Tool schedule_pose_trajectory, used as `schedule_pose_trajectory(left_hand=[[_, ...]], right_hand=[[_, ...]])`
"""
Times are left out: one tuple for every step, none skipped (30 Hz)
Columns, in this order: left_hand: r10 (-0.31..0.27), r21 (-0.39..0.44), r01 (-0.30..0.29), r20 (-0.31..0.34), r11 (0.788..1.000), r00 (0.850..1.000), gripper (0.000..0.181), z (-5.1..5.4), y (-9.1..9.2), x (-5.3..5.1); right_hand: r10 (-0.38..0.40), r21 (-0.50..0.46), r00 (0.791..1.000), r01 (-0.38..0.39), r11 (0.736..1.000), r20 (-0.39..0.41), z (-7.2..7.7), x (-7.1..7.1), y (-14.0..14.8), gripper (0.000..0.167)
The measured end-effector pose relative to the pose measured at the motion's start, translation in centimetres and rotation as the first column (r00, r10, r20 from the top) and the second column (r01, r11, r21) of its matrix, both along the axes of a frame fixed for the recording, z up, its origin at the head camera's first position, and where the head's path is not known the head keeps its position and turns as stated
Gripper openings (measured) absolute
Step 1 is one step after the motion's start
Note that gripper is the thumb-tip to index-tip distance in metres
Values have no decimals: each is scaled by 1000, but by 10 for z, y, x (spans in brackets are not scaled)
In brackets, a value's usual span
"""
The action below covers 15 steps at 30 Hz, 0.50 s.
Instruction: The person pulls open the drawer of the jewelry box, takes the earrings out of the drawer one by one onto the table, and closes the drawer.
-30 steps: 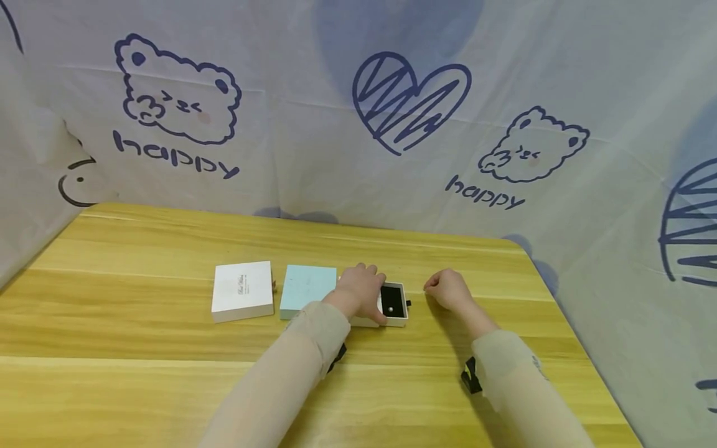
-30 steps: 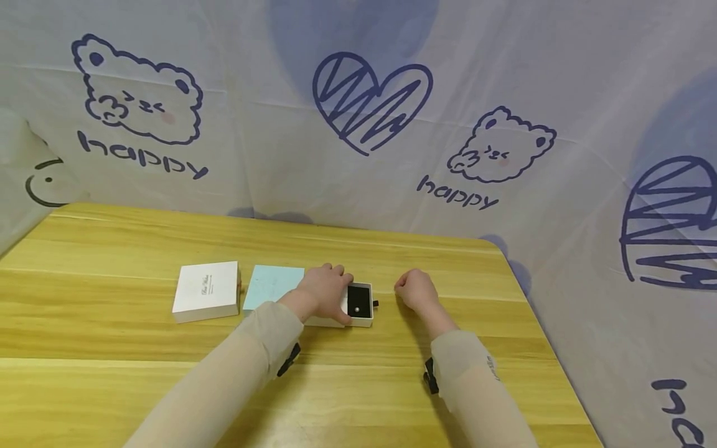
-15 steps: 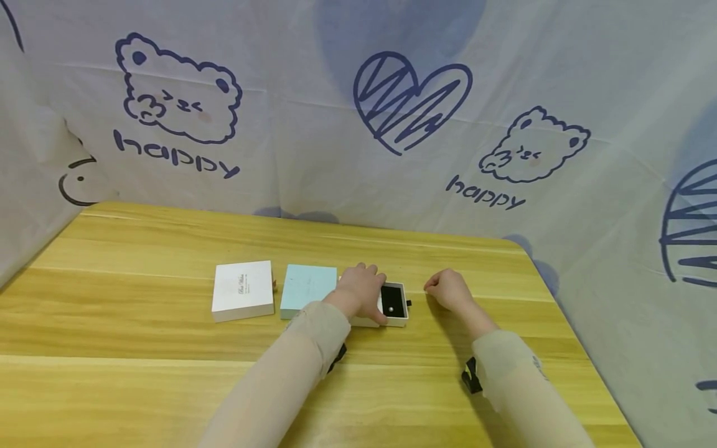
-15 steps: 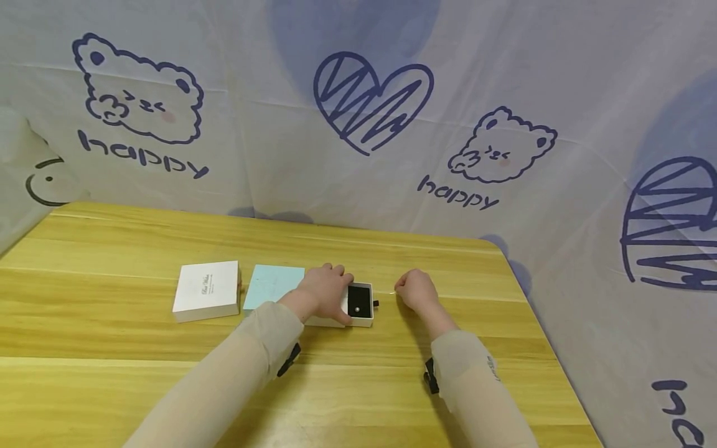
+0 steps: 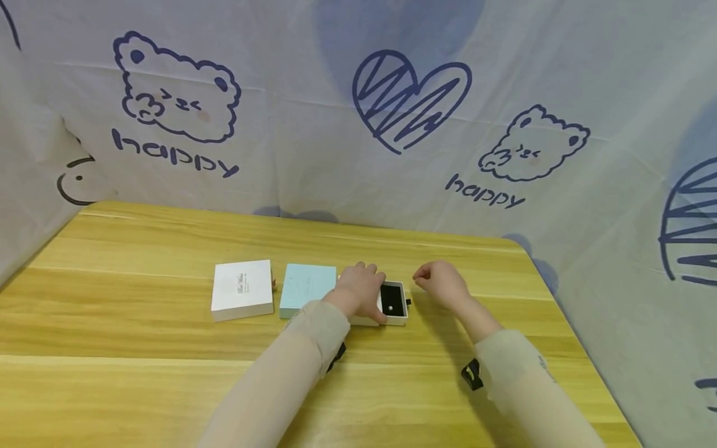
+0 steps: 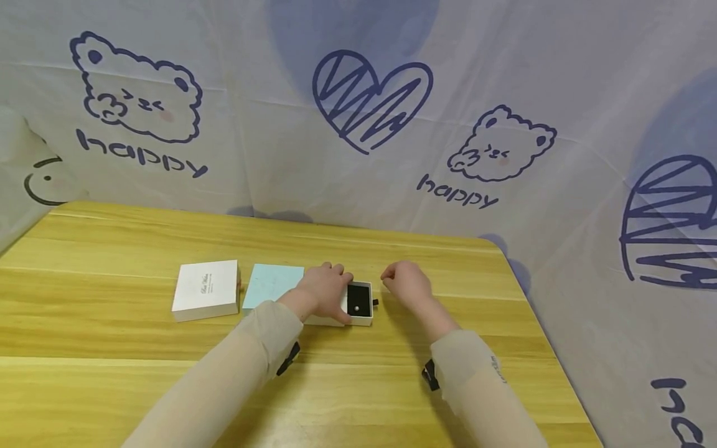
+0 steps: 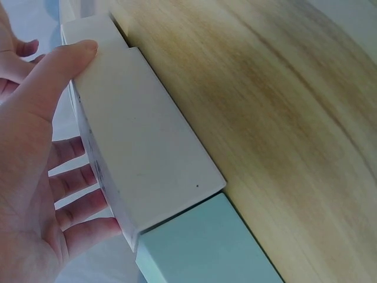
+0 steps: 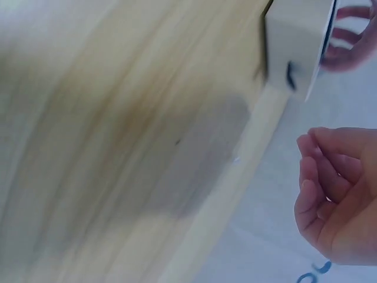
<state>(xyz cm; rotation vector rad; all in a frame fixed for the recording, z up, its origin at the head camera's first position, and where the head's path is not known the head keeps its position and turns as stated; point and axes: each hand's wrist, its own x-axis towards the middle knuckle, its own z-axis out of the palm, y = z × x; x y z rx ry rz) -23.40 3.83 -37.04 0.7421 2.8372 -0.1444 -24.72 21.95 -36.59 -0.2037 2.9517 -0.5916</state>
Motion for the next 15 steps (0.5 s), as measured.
schedule_pose_trajectory(left_hand=[[0, 1, 0, 0, 1000, 1000, 83, 1, 0, 0], [-1, 2, 1, -1, 1000, 1000, 83, 1, 0, 0], [-2, 4, 2, -3, 1000, 1000, 83, 1, 0, 0], [-3, 5, 3, -5, 1000, 1000, 82, 1, 0, 0], [-2, 7, 2, -5, 1000, 1000, 82, 0, -1, 0], [-1, 10, 1, -6, 1000, 1000, 82, 0, -1, 0], [0, 12, 0, -7, 1000, 1000, 81, 0, -1, 0], [1, 11, 0, -7, 1000, 1000, 81, 0, -1, 0], [2, 11, -2, -6, 1000, 1000, 81, 0, -1, 0], [2, 9, -2, -5, 1000, 1000, 81, 0, -1, 0], [3, 6, -3, -4, 1000, 1000, 80, 0, -1, 0], [2, 4, -2, -3, 1000, 1000, 80, 0, -1, 0], [2, 3, -2, -2, 1000, 1000, 80, 0, -1, 0], [2, 3, -2, 1, 1000, 1000, 80, 0, -1, 0], [3, 6, -3, 1, 1000, 1000, 80, -1, -1, 0]], right_hand=[[17, 2, 1000, -17, 1000, -2, 1, 1, -3, 19], [36, 3, 999, -36, 999, -4, 2, 2, -5, 19], [57, 6, 998, -57, 998, -9, 3, 3, -8, 18], [78, 7, 997, -78, 997, -12, 3, 4, -10, 17], [98, 6, 995, -98, 995, -10, 4, 6, -12, 16], [119, 7, 993, -119, 993, -7, 4, 7, -15, 16], [137, 12, 991, -137, 990, -1, 4, 8, -17, 15], [157, 20, 988, -157, 987, 4, 3, 8, -19, 14], [174, 25, 985, -174, 984, 11, 3, 9, -21, 13], [195, 34, 981, -195, 980, 17, 3, 10, -23, 13], [207, 39, 978, -209, 977, 30, 2, 12, -25, 12], [220, 44, 975, -221, 974, 41, 1, 13, -27, 11], [225, 49, 973, -228, 972, 55, 0, 14, -29, 10], [237, 54, 970, -240, 969, 63, 0, 15, -30, 10], [241, 57, 967, -246, 968, 77, -1, 16, -32, 9]])
